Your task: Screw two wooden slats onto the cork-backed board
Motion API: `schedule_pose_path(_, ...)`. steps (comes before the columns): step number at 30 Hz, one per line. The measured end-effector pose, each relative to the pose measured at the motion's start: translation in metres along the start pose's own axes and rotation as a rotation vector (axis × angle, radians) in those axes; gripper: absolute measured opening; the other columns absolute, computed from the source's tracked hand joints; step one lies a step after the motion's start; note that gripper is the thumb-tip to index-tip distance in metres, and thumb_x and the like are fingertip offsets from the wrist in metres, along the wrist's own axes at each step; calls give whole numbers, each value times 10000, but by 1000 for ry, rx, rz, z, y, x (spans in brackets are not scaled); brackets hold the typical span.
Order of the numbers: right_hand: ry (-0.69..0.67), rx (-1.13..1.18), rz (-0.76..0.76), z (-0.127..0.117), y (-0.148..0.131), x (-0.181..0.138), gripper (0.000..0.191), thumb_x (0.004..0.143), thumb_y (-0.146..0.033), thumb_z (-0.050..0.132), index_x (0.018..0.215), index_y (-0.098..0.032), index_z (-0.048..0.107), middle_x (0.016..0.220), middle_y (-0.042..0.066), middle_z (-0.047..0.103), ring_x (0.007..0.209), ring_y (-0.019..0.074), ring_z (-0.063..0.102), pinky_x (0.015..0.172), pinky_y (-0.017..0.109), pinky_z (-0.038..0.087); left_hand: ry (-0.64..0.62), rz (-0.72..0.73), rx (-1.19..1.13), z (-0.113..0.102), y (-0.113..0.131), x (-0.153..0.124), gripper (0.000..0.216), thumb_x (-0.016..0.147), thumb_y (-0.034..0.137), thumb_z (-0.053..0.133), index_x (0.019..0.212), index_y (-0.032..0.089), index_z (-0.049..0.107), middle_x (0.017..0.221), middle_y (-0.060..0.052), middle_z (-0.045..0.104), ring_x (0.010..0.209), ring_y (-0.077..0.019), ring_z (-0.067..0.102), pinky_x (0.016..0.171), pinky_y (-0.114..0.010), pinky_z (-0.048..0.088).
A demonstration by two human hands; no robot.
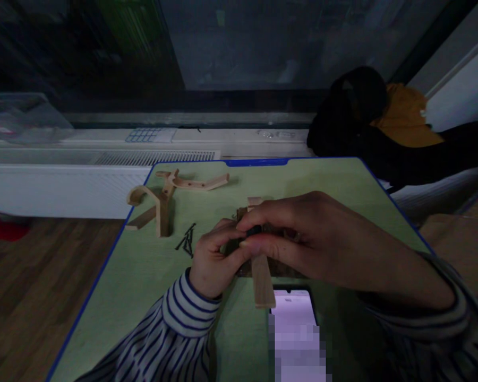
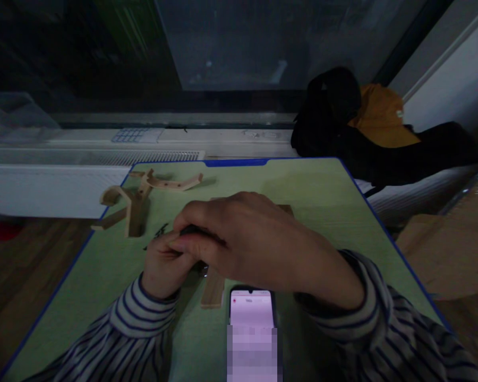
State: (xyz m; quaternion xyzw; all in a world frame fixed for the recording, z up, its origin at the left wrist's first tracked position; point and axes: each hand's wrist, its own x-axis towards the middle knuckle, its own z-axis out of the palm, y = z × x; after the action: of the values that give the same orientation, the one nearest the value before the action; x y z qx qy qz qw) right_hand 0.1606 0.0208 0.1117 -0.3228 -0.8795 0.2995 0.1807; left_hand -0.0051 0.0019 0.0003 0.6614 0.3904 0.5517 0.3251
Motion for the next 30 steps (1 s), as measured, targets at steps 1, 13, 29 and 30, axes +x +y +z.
schedule_pose_path(1, -21, 50, -8, -1, 1, 0, 187, 904, -254, 490, 1040, -210, 611, 969, -45, 673, 865, 100, 603, 722, 209, 402, -10, 1, -3, 0, 0, 0, 118, 740, 287, 699, 698, 186, 653, 723, -12, 647, 681, -161, 619, 631, -306, 523)
schedule_pose_path(13, -152, 281, 60, -5, 11, -2, 236, 910, -272, 475, 1104, -251, 608, 894, -54, 669, 755, 72, 598, 666, 194, 433, -361, -53, -38, -24, 3, 4, 395, 677, 222, 734, 1051, 201, 610, 977, -77, 664, 919, -228, 614, 808, -368, 490)
schedule_pose_path(29, 159, -87, 37, 19, 5, -29, 310, 823, -377, 567, 1126, -427, 527, 983, -76, 695, 857, 182, 653, 784, 274, 553, -451, -426, 124, -14, -3, 0, 369, 600, 429, 750, 716, 190, 494, 643, 36, 526, 559, -119, 451, 492, -222, 360)
schedule_pose_path(30, 178, -103, 66, 22, 7, -32, 348, 841, -360, 539, 1177, -436, 489, 1042, -66, 679, 911, 202, 646, 820, 311, 552, -449, -425, 138, -13, -3, -1, 384, 591, 442, 754, 708, 192, 488, 634, 39, 522, 549, -116, 444, 484, -220, 352)
